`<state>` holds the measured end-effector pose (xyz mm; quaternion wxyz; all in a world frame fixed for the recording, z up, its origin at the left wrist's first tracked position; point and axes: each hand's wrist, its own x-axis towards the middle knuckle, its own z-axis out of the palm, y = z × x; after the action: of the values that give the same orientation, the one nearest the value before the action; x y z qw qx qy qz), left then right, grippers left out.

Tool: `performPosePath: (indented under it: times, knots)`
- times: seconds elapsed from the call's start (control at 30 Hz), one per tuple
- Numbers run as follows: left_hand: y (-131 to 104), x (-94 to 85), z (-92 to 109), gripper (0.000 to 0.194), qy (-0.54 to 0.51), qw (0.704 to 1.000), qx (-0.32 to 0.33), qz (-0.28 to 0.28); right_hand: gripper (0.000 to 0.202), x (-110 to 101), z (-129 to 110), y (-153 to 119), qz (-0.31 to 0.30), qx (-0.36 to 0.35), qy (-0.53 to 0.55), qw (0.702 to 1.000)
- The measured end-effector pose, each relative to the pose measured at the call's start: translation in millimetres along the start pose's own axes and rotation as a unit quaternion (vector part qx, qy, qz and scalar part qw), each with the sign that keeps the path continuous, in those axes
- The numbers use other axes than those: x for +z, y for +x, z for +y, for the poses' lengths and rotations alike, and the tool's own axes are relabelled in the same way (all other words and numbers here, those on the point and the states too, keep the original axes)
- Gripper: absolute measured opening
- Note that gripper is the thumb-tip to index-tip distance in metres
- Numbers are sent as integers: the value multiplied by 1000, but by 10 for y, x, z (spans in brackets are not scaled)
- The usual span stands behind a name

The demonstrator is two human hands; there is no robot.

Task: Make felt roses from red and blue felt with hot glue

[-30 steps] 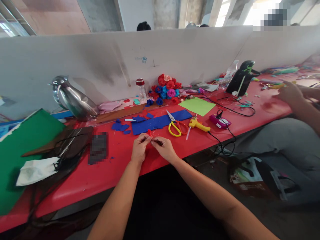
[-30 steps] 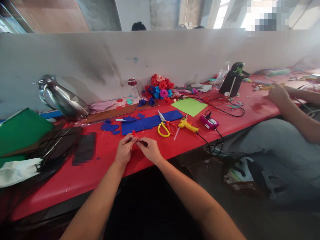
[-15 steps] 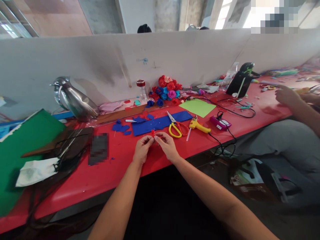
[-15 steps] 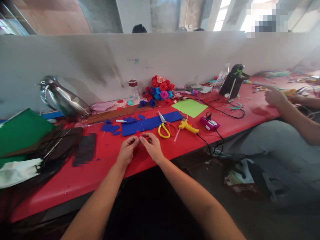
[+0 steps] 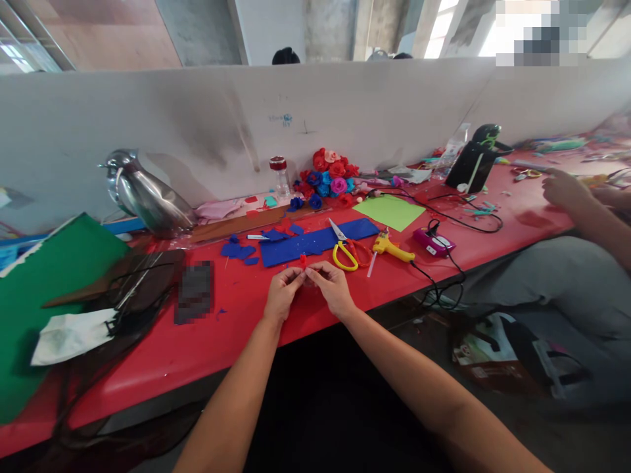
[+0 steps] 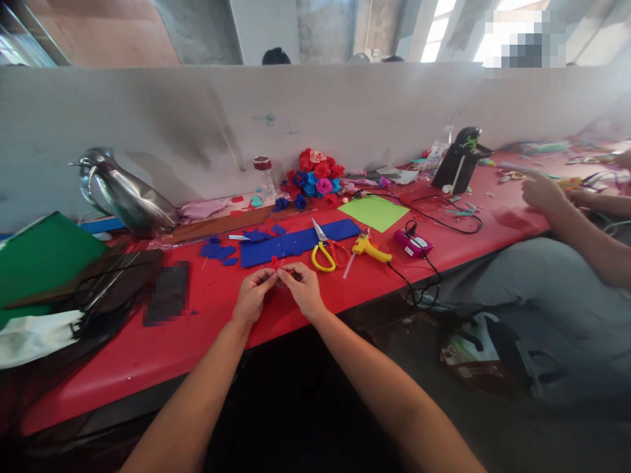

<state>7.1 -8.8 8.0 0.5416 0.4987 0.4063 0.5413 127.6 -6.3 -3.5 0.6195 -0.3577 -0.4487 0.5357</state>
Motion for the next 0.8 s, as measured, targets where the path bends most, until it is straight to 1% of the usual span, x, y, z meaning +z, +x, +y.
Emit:
performPosePath:
  times: [0.2, 0.4, 0.5, 0.8]
  knots:
    - [0, 6, -3, 26, 11, 1000, 10, -2, 25, 5, 0, -8, 10, 4, 5, 1000]
    - [-1, 10, 15, 29, 24, 1000, 11, -16, 22, -16, -8, -11, -14, -11, -7, 1000]
    - [-1, 8, 17, 31, 30, 999, 8, -13, 21, -23, -20, -12, -20, -12, -8, 1000]
    - [-3, 2, 9, 30, 38, 999, 1, -7, 19, -38, 3, -14, 4, -21, -44, 999]
